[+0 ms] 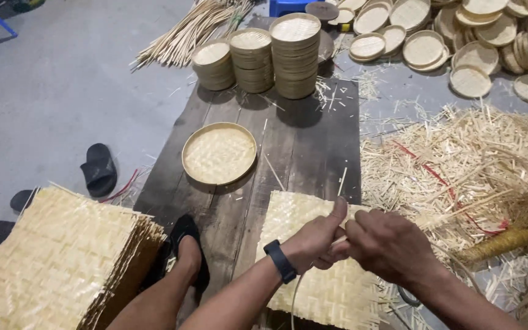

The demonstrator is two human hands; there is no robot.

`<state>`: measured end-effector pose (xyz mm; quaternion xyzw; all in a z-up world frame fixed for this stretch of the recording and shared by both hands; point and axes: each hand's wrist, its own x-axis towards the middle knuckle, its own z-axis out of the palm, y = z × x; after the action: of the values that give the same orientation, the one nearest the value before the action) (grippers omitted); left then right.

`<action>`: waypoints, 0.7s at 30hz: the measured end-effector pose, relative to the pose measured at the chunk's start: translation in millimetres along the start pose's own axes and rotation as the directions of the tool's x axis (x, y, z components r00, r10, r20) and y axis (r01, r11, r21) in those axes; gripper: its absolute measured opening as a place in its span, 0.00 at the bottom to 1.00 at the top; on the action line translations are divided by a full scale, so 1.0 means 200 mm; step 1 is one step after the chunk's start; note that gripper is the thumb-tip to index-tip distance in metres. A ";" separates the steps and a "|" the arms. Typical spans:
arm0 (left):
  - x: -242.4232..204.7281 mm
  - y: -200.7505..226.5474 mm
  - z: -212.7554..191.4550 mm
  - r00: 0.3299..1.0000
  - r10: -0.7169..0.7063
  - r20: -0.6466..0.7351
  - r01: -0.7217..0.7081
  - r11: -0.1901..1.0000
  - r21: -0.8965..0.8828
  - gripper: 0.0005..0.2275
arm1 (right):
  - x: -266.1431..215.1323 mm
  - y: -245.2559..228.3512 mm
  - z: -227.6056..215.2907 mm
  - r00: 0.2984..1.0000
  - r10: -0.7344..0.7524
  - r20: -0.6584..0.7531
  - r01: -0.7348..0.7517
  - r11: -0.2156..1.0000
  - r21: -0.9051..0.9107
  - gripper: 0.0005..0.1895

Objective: Assembling and trimming the edges of woven bamboo plates using a circular mold and scissors in a workshop environment.

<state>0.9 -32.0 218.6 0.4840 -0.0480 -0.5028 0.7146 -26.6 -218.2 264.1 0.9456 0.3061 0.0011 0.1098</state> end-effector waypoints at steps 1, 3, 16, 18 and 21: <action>-0.01 -0.01 0.00 1.000 0.000 -0.003 0.000 1.000 -0.003 0.39 | 0.00 0.01 0.01 1.000 -0.004 0.000 0.004 1.000 0.001 0.21; -0.01 0.01 0.00 0.971 0.107 -0.213 -0.077 0.986 0.147 0.28 | 0.01 0.05 0.02 0.936 0.197 -0.291 -0.070 0.916 0.394 0.22; -0.21 0.08 -0.41 0.805 0.351 -0.479 -0.567 0.692 -0.446 0.13 | -0.30 0.37 0.48 0.672 0.719 0.177 0.312 -0.492 0.813 0.24; -0.22 0.10 -0.44 0.871 0.243 -0.426 -0.380 0.884 -0.274 0.15 | -0.26 0.30 0.31 0.607 0.726 0.323 0.061 -0.447 0.892 0.24; -0.11 0.04 -0.56 0.863 0.294 -0.412 -0.408 0.886 -0.221 0.15 | -0.26 0.26 0.30 0.551 0.780 0.297 -0.033 -0.335 0.942 0.23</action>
<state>58.4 57.1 174.2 0.4375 0.0748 -0.2646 0.8562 -35.9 -301.3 220.3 0.6853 -0.1870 0.0723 -0.7001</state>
